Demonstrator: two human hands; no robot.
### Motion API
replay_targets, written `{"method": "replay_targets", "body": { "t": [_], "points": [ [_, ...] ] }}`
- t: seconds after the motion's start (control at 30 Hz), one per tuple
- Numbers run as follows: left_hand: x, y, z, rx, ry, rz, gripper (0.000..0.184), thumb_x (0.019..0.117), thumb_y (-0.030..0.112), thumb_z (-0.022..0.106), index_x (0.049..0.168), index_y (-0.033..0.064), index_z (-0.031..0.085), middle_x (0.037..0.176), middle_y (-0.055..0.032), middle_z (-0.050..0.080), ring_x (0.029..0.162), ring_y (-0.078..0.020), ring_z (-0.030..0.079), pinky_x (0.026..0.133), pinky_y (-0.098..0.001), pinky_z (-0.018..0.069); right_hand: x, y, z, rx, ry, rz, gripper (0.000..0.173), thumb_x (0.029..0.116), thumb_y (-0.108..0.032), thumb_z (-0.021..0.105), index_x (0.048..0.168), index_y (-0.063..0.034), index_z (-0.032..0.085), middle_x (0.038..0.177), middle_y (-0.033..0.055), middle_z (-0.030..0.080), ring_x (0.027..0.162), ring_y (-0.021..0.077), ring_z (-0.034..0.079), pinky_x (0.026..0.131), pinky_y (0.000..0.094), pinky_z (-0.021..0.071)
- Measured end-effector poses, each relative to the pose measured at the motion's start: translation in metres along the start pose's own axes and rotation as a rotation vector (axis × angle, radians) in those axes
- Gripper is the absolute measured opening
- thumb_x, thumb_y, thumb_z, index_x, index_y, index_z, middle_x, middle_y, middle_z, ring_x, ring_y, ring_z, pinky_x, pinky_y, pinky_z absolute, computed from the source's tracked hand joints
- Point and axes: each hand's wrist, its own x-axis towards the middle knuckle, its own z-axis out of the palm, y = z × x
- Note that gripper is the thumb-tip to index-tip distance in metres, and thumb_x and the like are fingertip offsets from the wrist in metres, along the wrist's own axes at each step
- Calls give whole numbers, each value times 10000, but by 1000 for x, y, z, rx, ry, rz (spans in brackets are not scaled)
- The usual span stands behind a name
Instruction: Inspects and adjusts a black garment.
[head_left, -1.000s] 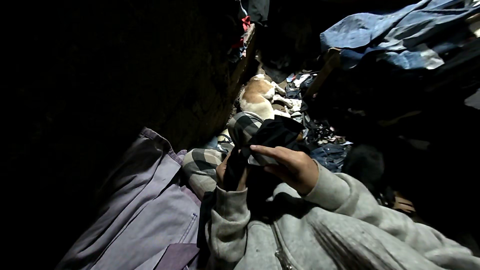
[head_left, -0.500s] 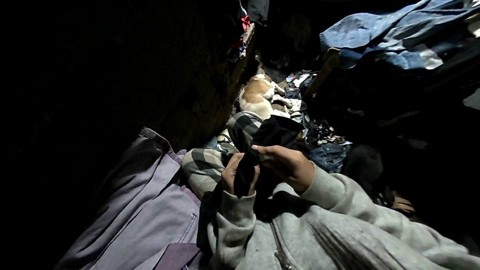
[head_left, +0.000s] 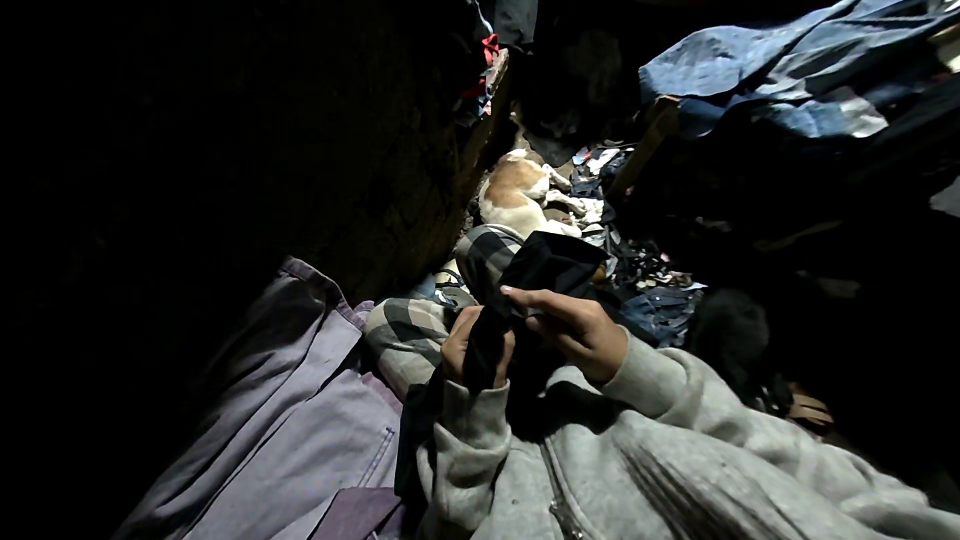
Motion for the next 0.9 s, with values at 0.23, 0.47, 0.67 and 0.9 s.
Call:
{"method": "replay_targets", "body": {
  "t": [0.23,0.47,0.67,0.9],
  "points": [
    [-6,-40,3,-67,-18,-16,350,731,42,783,967,-191,673,914,-168,744,880,-17,705,860,-165,557,-3,2,-1,-38,-16,-2,378,1058,-264,512,1360,-87,655,1039,130,742,807,164,685,744,303,568],
    [2,2,-8,-107,-22,-200,243,731,-59,740,922,-186,660,832,-44,737,835,85,657,818,-108,525,-6,-11,-11,-360,-25,-34,424,1004,-321,569,1402,-199,644,785,128,651,540,253,600,465,399,506],
    [1,16,-2,-9,-69,-275,215,740,-47,761,897,-167,677,791,-70,725,764,70,645,760,-113,524,-7,-7,-3,-270,22,-1,363,1021,-259,558,1343,-147,683,876,146,699,649,260,663,559,406,557],
    [4,4,1,11,-43,-252,194,774,-39,744,896,-171,671,798,-78,723,777,76,642,776,-105,522,0,7,-26,72,-155,37,543,1042,-425,497,1411,-37,587,930,77,717,710,60,609,672,250,532]
  ]
}}
